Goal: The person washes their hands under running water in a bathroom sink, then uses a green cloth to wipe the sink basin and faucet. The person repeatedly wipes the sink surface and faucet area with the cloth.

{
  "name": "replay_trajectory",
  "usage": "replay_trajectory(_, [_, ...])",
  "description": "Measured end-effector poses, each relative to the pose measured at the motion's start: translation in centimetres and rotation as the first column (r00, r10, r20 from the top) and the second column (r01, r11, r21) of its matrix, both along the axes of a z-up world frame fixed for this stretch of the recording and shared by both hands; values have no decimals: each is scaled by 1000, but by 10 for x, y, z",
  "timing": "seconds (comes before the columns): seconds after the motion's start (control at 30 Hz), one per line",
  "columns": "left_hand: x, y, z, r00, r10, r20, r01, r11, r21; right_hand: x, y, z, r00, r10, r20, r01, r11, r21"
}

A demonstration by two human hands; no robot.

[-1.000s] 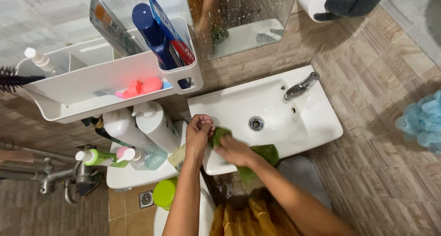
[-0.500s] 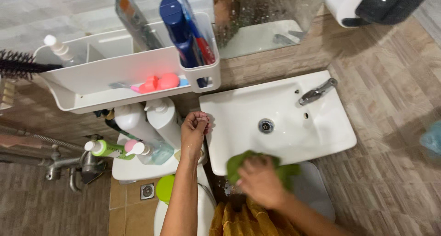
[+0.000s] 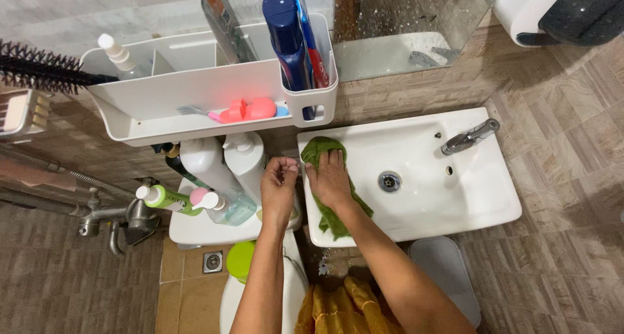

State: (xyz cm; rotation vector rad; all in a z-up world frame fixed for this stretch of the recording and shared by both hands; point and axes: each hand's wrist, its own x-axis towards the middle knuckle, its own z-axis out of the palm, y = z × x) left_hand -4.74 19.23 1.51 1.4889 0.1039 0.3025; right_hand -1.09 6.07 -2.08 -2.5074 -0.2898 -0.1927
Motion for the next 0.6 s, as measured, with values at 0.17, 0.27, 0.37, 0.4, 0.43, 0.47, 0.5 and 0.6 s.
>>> replay_trajectory(0.17, [1,-6,1,999,-22,-38,18,996,-87,-52,-12,28,947,318,-52,-319,899,-300])
replay_trajectory(0.27, [3,-12,-2,1000,-10,-7,10,999,-48,-109,-22,46,843,528,-98,-531,791,-305])
replay_trajectory(0.37, [2,-10,-2,1000,-12,-18,11,997,-74,-104,-12,45,830,540,-142,-548,742,-386])
replay_trajectory(0.4, [2,-9,-3,1000,-18,-12,17,997,-69,-93,-8,41,843,509,-174,-529,724,-443])
replay_trajectory(0.43, [0,-5,-4,1000,-18,-9,17,998,-63,-79,-4,36,863,485,-141,-491,743,-454])
replay_trajectory(0.47, [-1,-1,-6,1000,-18,-6,18,998,-56,-61,0,31,882,459,-107,-453,761,-464])
replay_trajectory(0.5, [-4,1,-10,1000,-19,15,20,998,-65,-42,7,25,892,451,36,-405,831,-382])
replay_trajectory(0.6, [-11,5,-18,999,-4,33,5,999,-48,2,23,17,914,385,129,-319,877,-359])
